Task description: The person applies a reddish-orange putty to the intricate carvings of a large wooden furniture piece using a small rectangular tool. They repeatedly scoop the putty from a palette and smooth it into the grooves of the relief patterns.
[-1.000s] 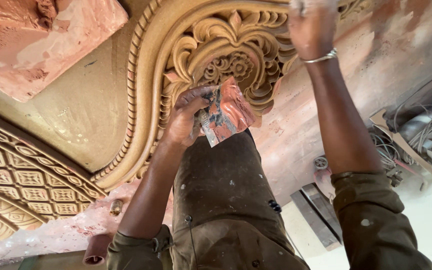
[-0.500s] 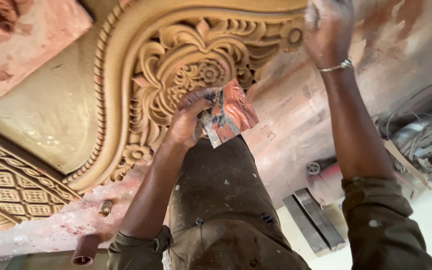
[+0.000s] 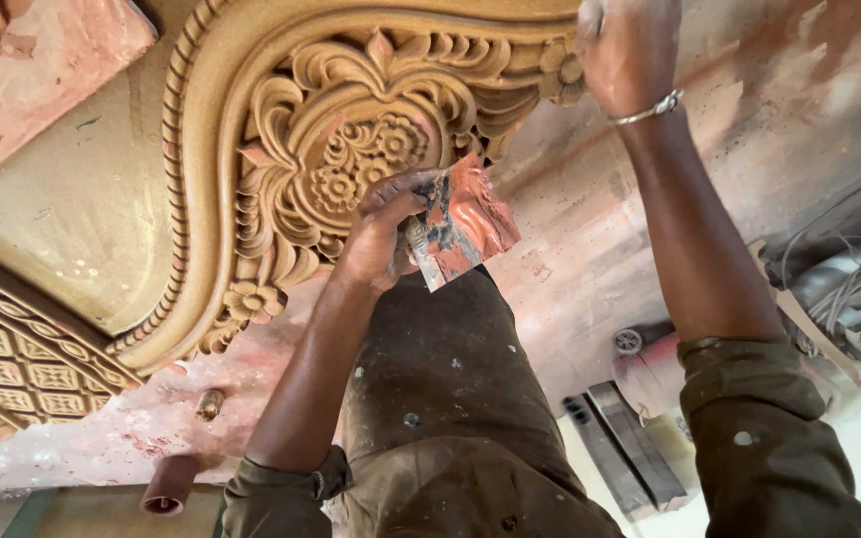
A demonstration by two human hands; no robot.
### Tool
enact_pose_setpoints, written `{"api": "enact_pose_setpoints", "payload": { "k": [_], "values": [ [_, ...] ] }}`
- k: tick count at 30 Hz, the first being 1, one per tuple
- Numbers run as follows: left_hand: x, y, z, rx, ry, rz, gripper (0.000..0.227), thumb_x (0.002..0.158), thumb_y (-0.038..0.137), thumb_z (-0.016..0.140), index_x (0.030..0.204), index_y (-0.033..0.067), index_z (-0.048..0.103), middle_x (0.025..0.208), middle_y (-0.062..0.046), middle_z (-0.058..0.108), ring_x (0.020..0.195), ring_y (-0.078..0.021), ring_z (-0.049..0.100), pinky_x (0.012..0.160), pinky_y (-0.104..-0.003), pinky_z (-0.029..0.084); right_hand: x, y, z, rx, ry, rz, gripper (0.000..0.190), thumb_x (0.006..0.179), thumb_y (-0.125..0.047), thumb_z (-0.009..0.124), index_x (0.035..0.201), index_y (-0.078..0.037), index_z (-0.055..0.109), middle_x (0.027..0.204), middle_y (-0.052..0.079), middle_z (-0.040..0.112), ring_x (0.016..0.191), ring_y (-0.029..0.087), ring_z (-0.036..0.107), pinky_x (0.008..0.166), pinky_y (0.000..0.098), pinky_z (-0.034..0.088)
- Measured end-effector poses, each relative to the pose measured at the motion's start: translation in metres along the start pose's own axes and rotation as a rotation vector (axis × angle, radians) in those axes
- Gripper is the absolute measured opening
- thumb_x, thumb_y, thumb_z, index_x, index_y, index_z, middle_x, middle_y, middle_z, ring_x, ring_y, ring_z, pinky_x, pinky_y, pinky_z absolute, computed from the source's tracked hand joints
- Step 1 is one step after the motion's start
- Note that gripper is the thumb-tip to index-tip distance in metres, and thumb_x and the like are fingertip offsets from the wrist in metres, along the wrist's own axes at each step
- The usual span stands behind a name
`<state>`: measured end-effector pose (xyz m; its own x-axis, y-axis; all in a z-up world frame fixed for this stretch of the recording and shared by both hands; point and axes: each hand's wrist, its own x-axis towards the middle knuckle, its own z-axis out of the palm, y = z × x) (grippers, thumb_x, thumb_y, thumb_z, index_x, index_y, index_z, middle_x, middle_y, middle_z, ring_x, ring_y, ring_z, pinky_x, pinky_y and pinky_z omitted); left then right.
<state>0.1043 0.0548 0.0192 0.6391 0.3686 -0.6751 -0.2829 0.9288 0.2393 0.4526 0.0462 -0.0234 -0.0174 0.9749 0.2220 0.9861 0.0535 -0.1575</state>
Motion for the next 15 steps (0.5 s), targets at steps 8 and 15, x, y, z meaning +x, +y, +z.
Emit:
{"api": "enact_pose_setpoints", "payload": {
  "k": [8, 15],
  "values": [
    [0.009, -0.014, -0.005, -0.037, -0.065, 0.027, 0.034, 0.093, -0.004, 0.05, 0.123, -0.0123, 0.064, 0.102, -0.017, 0.073, 0.08, -0.0182, 0.072, 0.072, -0.033, 0.063, 0.029, -0.038, -0.046, 0.456, -0.234, 0.664, 0.037, 0.099, -0.007, 0.059, 0.13, -0.022, 0.074, 0.081, 0.014, 0.069, 0.075, 0.026, 0.063, 0.072, 0.045, 0.046],
    [0.022, -0.014, 0.009, -0.032, -0.088, 0.021, 0.031, 0.093, -0.005, 0.052, 0.121, -0.0117, 0.064, 0.099, -0.015, 0.071, 0.078, -0.0169, 0.07, 0.069, -0.035, 0.063, -0.015, -0.091, -0.122, 0.613, -0.242, -0.228, 0.052, 0.088, 0.018, 0.057, 0.123, -0.016, 0.075, 0.141, 0.011, 0.059, 0.117, 0.019, 0.059, 0.107, 0.0364, 0.051]
  ]
}}
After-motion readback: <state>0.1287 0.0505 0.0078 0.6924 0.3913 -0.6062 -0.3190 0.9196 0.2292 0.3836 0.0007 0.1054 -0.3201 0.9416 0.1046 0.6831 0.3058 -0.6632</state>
